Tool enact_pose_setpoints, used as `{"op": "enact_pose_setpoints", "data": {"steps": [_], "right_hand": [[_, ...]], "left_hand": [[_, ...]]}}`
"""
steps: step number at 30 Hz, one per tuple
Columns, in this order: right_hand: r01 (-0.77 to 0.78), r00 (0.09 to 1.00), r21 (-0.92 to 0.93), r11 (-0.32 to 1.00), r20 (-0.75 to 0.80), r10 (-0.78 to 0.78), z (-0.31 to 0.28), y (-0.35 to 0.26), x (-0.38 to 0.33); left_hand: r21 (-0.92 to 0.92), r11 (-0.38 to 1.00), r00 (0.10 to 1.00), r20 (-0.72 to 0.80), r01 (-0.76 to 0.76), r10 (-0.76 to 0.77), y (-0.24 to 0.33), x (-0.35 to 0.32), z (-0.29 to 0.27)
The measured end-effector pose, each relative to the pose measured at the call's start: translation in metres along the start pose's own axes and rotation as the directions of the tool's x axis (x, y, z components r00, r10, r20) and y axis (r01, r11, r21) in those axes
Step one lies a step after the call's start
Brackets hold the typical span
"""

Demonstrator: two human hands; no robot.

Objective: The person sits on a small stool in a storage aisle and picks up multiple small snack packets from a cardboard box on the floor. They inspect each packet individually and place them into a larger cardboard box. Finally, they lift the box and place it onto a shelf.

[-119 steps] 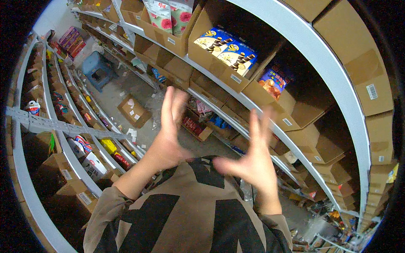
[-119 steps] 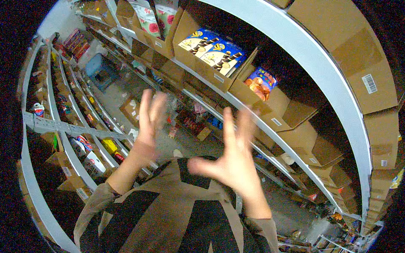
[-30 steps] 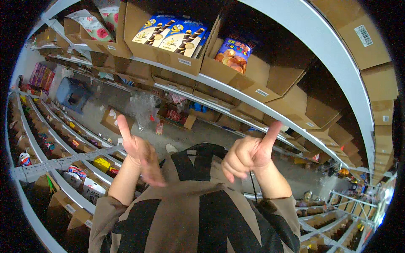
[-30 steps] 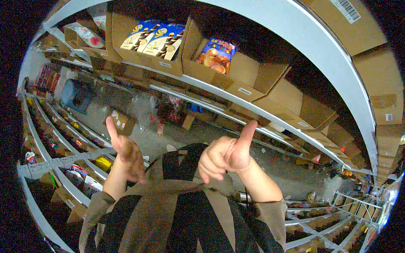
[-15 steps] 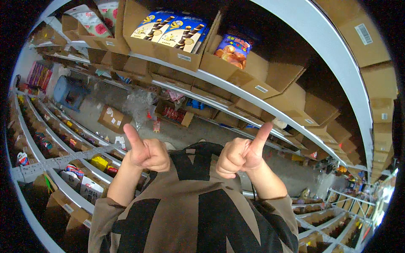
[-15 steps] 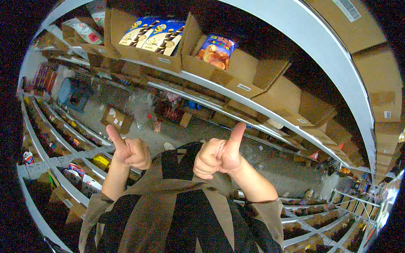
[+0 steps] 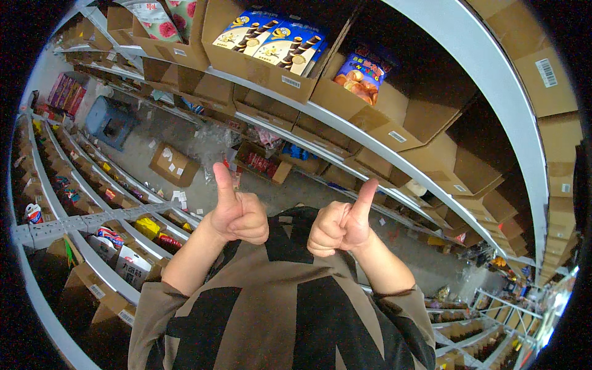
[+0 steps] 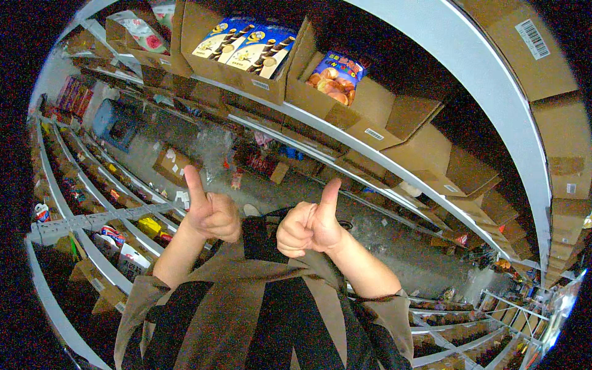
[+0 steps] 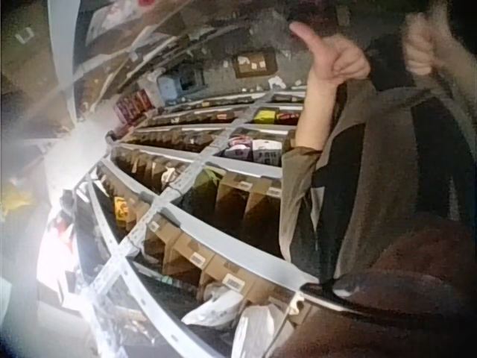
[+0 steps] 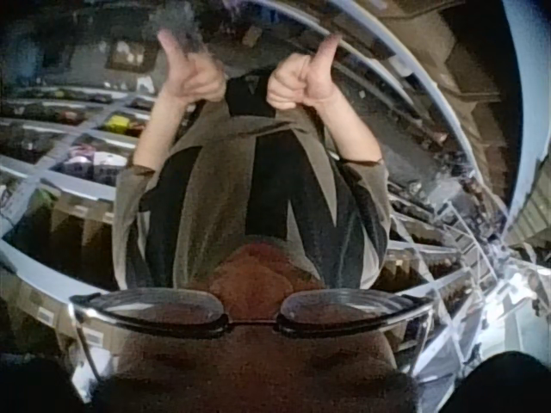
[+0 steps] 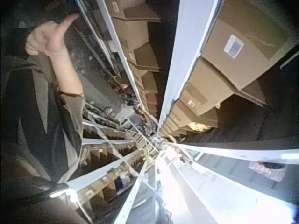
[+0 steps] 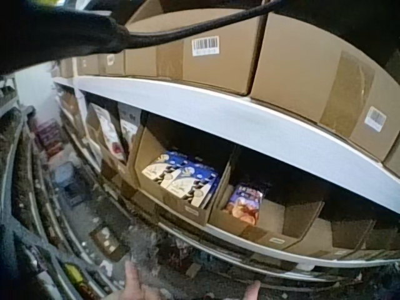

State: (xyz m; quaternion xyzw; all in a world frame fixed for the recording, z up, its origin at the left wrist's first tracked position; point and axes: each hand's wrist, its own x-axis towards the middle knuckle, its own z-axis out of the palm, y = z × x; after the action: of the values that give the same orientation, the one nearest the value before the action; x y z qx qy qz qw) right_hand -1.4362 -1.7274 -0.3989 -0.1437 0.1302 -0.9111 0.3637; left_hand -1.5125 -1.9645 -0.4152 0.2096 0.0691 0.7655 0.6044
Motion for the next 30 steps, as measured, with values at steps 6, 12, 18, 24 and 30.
{"op": "enact_pose_setpoints", "data": {"steps": [6,12,18,24,30], "right_hand": [[-0.003,1.0,-0.001,1.0,0.019,0.003,-0.002,0.001,0.002],[-0.014,1.0,-0.009,1.0,0.002,0.014,-0.003,-0.002,0.001],[-0.049,0.995,-0.312,0.949,-0.095,0.021,0.011,-0.019,0.002],[-0.036,0.812,-0.999,0.026,-0.044,-0.582,0.112,-0.093,0.004],[0.357,0.649,-0.752,-0.554,0.626,-0.431,0.236,-0.157,0.008]], "left_hand": [[0.013,1.0,1.0,0.003,-0.011,0.011,0.002,-0.002,-0.001],[0.004,1.0,1.0,-0.016,-0.02,0.02,0.004,-0.005,0.0],[0.143,0.99,0.989,-0.149,0.007,0.015,0.007,-0.005,0.003],[0.578,0.676,0.689,-0.711,0.457,0.142,0.007,-0.004,0.01],[0.796,0.069,0.747,-0.59,0.601,0.306,-0.003,-0.009,-0.004]]}}
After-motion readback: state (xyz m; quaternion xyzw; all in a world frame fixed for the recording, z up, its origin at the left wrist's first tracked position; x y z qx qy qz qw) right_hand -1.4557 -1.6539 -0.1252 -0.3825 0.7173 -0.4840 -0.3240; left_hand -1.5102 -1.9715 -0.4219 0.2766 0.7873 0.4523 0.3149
